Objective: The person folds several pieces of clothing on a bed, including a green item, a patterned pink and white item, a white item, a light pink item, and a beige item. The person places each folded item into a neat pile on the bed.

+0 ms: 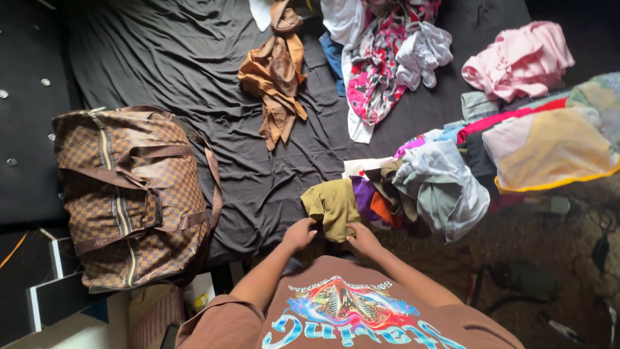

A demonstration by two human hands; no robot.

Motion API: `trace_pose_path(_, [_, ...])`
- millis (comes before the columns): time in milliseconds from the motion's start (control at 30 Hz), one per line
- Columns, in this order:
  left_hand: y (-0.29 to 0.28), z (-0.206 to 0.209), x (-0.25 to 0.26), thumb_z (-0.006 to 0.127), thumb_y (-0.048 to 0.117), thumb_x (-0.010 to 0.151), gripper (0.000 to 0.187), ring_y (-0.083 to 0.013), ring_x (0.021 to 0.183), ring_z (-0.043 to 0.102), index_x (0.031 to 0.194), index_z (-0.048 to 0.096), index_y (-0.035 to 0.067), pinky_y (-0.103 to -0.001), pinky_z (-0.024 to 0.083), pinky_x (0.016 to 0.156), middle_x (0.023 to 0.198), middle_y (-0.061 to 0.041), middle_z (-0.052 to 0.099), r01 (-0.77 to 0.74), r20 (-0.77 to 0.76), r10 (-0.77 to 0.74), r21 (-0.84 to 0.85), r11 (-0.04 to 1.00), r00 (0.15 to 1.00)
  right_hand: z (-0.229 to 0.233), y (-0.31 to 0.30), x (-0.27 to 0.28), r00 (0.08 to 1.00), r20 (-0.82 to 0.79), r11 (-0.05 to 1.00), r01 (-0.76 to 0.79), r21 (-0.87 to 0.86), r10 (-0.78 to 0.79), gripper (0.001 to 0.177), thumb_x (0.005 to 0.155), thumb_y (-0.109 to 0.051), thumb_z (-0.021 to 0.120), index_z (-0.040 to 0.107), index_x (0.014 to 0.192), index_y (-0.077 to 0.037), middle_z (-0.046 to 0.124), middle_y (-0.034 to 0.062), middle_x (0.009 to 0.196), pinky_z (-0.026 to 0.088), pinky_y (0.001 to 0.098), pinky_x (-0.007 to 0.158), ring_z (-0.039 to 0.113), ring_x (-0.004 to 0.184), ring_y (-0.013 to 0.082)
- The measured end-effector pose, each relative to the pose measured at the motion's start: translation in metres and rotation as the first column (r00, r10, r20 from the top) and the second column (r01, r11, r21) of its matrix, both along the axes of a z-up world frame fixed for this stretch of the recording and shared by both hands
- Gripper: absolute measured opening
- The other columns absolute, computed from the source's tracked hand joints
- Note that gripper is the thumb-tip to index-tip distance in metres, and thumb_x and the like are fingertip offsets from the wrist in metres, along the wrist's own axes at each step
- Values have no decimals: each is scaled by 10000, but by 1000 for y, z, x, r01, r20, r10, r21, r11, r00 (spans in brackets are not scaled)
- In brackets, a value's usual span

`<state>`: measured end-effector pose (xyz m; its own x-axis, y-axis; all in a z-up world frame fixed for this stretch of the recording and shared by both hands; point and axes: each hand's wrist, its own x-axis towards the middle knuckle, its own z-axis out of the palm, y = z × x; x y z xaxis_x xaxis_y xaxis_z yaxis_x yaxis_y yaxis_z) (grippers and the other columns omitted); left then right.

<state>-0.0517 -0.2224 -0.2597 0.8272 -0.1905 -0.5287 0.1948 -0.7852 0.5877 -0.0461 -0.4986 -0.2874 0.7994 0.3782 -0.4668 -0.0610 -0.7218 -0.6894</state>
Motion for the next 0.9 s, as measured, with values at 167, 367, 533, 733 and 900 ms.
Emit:
trace_pose_path(167, [20, 6, -18, 667, 311, 922, 401, -300, 1248, 600, 1286, 654, 141, -434, 478, 1042, 1328, -101, 648, -151, -70, 156, 79, 985, 985, -4, -1, 0, 986, -164, 1000, 10, 18, -7, 478, 867, -171, 703, 629, 1327, -65, 715, 172, 1238, 534, 386, 999, 690, 1158, 300])
trace_pose_path(367, [20, -12, -43, 664, 316, 934, 355, -304, 1212, 616, 1242, 677, 139, -427, 488, 1030, 1270, -110, 663, -247, -136, 259, 103, 964, 956, -29, 33, 22, 949, -305, 996, -64, 66, 81, 462, 894, -159, 675, 622, 1341, -55, 758, 120, 1168, 577, 359, 909, 746, 1045, 242])
trace_pose_path(533, [27, -21, -31, 678, 309, 925, 344, -308, 1205, 610, 1222, 683, 136, -431, 484, 1025, 1245, -118, 667, -189, -121, 192, 36, 981, 974, -73, 72, 54, 958, -241, 984, -125, 128, 153, 426, 903, -196, 698, 645, 1297, -42, 787, 131, 1126, 569, 348, 912, 752, 1029, 233])
trace_pose_path(733, [52, -58, 42, 697, 296, 900, 343, -349, 1143, 615, 1206, 652, 147, -482, 488, 968, 1197, -128, 648, -93, 79, 90, 25, 995, 993, -28, 125, 100, 997, -57, 998, -52, -25, 51, 503, 865, -140, 725, 630, 1356, -93, 712, 206, 1182, 539, 411, 932, 688, 1050, 346])
trace_pose_path(900, [48, -51, 133, 703, 348, 914, 375, -335, 1157, 623, 1238, 646, 168, -474, 487, 994, 1218, -110, 654, -47, 206, 30, 77, 996, 978, -40, 130, 141, 994, 35, 994, -102, -43, 104, 587, 804, -181, 759, 593, 1362, -112, 499, 218, 1420, 505, 438, 1017, 599, 1201, 409])
